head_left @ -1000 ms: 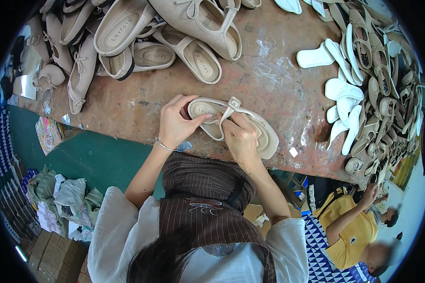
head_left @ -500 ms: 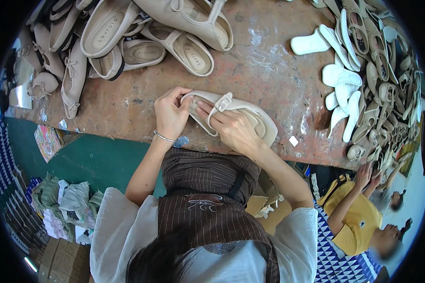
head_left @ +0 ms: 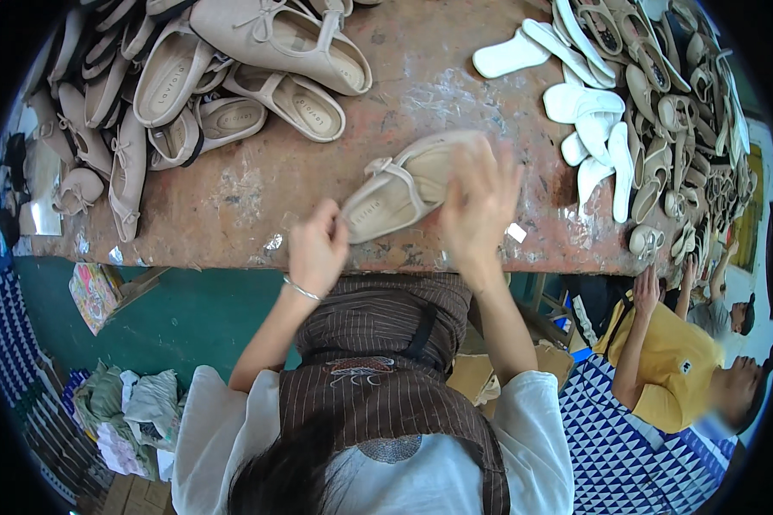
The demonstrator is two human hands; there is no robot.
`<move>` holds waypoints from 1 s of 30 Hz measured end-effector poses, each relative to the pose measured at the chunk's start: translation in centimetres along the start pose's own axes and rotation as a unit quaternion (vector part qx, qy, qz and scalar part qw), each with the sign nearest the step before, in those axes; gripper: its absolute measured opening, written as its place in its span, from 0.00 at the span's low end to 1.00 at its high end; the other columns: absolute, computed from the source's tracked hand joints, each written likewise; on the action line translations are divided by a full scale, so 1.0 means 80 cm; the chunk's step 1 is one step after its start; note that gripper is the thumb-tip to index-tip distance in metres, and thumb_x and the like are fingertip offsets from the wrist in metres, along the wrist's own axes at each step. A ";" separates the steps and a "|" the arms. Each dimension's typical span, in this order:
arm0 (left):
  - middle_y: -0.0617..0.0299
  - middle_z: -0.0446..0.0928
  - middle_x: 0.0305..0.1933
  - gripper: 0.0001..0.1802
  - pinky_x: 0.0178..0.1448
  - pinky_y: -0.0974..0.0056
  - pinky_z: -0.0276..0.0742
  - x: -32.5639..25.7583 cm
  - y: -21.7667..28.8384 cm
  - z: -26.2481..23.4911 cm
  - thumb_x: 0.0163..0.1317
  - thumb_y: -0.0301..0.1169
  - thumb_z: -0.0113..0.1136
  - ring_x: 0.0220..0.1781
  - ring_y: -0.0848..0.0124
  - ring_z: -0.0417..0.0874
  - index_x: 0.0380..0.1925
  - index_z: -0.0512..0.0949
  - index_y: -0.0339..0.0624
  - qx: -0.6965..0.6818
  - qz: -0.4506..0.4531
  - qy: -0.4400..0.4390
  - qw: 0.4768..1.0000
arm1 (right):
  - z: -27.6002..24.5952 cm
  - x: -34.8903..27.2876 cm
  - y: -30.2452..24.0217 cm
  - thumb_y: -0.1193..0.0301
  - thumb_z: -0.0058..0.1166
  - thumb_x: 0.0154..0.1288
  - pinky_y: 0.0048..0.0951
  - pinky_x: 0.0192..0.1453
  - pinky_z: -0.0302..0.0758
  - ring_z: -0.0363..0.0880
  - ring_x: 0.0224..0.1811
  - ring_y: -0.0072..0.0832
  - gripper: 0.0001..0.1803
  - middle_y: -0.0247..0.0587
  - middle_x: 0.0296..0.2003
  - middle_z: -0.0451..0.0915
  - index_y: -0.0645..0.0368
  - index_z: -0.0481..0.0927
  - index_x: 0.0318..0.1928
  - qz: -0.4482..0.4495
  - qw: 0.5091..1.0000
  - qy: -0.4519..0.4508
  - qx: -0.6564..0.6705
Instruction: The recorder inserts white insoles into beige flats and prepares them for packing at a shoe factory workbench.
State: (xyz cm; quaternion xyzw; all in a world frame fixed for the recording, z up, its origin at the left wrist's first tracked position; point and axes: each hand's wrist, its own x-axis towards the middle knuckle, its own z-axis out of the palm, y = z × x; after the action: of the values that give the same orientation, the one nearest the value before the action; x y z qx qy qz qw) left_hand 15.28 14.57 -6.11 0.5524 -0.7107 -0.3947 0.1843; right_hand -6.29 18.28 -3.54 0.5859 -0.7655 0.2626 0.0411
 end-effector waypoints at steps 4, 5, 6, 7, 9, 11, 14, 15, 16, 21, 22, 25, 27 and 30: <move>0.55 0.78 0.25 0.10 0.28 0.53 0.74 -0.050 0.034 0.029 0.57 0.29 0.66 0.25 0.56 0.80 0.24 0.73 0.43 0.115 0.139 0.005 0.984 | -0.020 0.041 0.026 0.65 0.66 0.59 0.46 0.66 0.69 0.78 0.59 0.45 0.37 0.55 0.52 0.82 0.66 0.69 0.67 0.168 0.983 -0.027 0.067; 0.57 0.78 0.26 0.11 0.29 0.55 0.73 -0.054 0.041 0.035 0.57 0.30 0.68 0.27 0.60 0.80 0.22 0.74 0.43 0.111 0.184 0.030 0.976 | -0.025 0.047 0.026 0.65 0.69 0.57 0.42 0.63 0.72 0.80 0.58 0.43 0.39 0.56 0.51 0.81 0.68 0.70 0.66 0.254 0.928 -0.071 0.263; 0.59 0.80 0.35 0.09 0.36 0.57 0.76 -0.059 0.046 0.038 0.54 0.31 0.70 0.37 0.61 0.81 0.27 0.78 0.43 0.131 0.215 0.007 0.968 | -0.030 0.049 0.024 0.70 0.70 0.52 0.37 0.57 0.75 0.82 0.55 0.38 0.32 0.56 0.51 0.81 0.70 0.75 0.57 0.285 0.876 -0.085 0.379; 0.57 0.79 0.40 0.12 0.46 0.55 0.75 -0.058 0.051 0.044 0.53 0.34 0.70 0.44 0.59 0.79 0.33 0.78 0.41 0.123 0.272 -0.001 0.954 | -0.033 0.046 0.021 0.70 0.70 0.52 0.37 0.57 0.75 0.82 0.55 0.38 0.32 0.56 0.51 0.81 0.70 0.75 0.57 0.281 0.878 -0.089 0.378; 0.51 0.74 0.59 0.31 0.73 0.43 0.59 -0.052 0.057 0.059 0.53 0.40 0.69 0.66 0.55 0.70 0.54 0.76 0.33 0.164 0.310 -0.049 0.935 | -0.041 0.020 0.010 0.78 0.66 0.49 0.39 0.57 0.75 0.81 0.55 0.41 0.20 0.57 0.50 0.81 0.69 0.77 0.45 0.166 0.929 -0.133 0.303; 0.49 0.63 0.72 0.39 0.75 0.33 0.49 -0.041 0.058 0.077 0.57 0.43 0.63 0.76 0.50 0.58 0.66 0.67 0.38 0.243 0.276 -0.120 0.922 | -0.043 -0.025 -0.002 0.83 0.58 0.48 0.51 0.69 0.66 0.76 0.61 0.50 0.14 0.58 0.53 0.79 0.63 0.74 0.38 0.038 0.963 -0.129 0.232; 0.47 0.59 0.75 0.39 0.74 0.27 0.44 -0.030 0.052 0.099 0.60 0.45 0.56 0.78 0.48 0.54 0.70 0.63 0.41 0.270 0.308 -0.103 0.907 | -0.023 -0.085 -0.017 0.83 0.56 0.52 0.62 0.75 0.52 0.71 0.65 0.59 0.20 0.64 0.57 0.76 0.69 0.72 0.48 0.001 0.981 -0.150 0.126; 0.47 0.62 0.73 0.36 0.75 0.29 0.45 -0.031 0.048 0.101 0.61 0.44 0.54 0.77 0.49 0.55 0.69 0.66 0.40 0.265 0.315 -0.098 0.906 | -0.016 -0.095 -0.021 0.83 0.55 0.53 0.62 0.75 0.53 0.71 0.65 0.59 0.22 0.64 0.57 0.76 0.71 0.71 0.51 0.022 0.983 -0.150 0.107; 0.47 0.62 0.73 0.36 0.75 0.29 0.45 -0.033 0.044 0.102 0.61 0.44 0.54 0.77 0.49 0.55 0.69 0.66 0.40 0.255 0.315 -0.093 0.909 | -0.009 -0.098 -0.024 0.80 0.53 0.57 0.61 0.75 0.53 0.71 0.66 0.57 0.25 0.62 0.57 0.76 0.72 0.71 0.57 0.034 0.984 -0.138 0.106; 0.42 0.67 0.68 0.32 0.76 0.36 0.50 -0.051 0.033 0.093 0.62 0.40 0.54 0.76 0.50 0.59 0.65 0.70 0.35 0.282 0.304 -0.148 0.898 | 0.030 -0.032 -0.028 0.76 0.51 0.58 0.56 0.76 0.52 0.73 0.64 0.49 0.26 0.56 0.56 0.78 0.71 0.75 0.58 -0.023 0.994 -0.094 -0.044; 0.41 0.67 0.67 0.32 0.76 0.37 0.51 -0.051 0.033 0.093 0.62 0.39 0.54 0.76 0.49 0.60 0.64 0.71 0.34 0.284 0.305 -0.145 0.897 | 0.034 -0.018 -0.027 0.78 0.51 0.57 0.58 0.76 0.52 0.76 0.61 0.48 0.24 0.54 0.54 0.79 0.69 0.76 0.56 -0.010 0.991 -0.114 -0.066; 0.42 0.72 0.62 0.30 0.75 0.37 0.56 -0.052 0.035 0.099 0.60 0.38 0.59 0.72 0.49 0.65 0.60 0.74 0.33 0.271 0.292 -0.107 0.911 | 0.039 -0.003 -0.023 0.82 0.51 0.55 0.57 0.76 0.52 0.78 0.53 0.47 0.17 0.54 0.44 0.80 0.69 0.77 0.47 0.023 0.992 -0.125 0.012; 0.42 0.72 0.61 0.29 0.75 0.37 0.55 -0.050 0.036 0.103 0.61 0.37 0.57 0.72 0.50 0.66 0.60 0.74 0.31 0.268 0.289 -0.097 0.914 | 0.038 -0.012 -0.022 0.84 0.49 0.56 0.59 0.76 0.52 0.77 0.56 0.52 0.21 0.60 0.49 0.79 0.73 0.75 0.52 0.009 0.995 -0.098 0.037; 0.40 0.71 0.63 0.28 0.77 0.39 0.53 -0.050 0.036 0.105 0.62 0.35 0.54 0.73 0.48 0.64 0.59 0.73 0.27 0.219 0.306 -0.094 0.922 | 0.040 -0.019 -0.018 0.84 0.48 0.57 0.61 0.76 0.52 0.72 0.64 0.57 0.28 0.66 0.57 0.75 0.76 0.70 0.61 -0.019 0.998 -0.052 -0.002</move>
State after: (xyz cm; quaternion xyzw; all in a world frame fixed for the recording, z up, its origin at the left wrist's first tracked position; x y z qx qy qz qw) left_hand 8.85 21.53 -8.39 0.2949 -0.9280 -0.2035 0.1025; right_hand -3.70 17.88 -6.32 0.6131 -0.7558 0.2298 0.0071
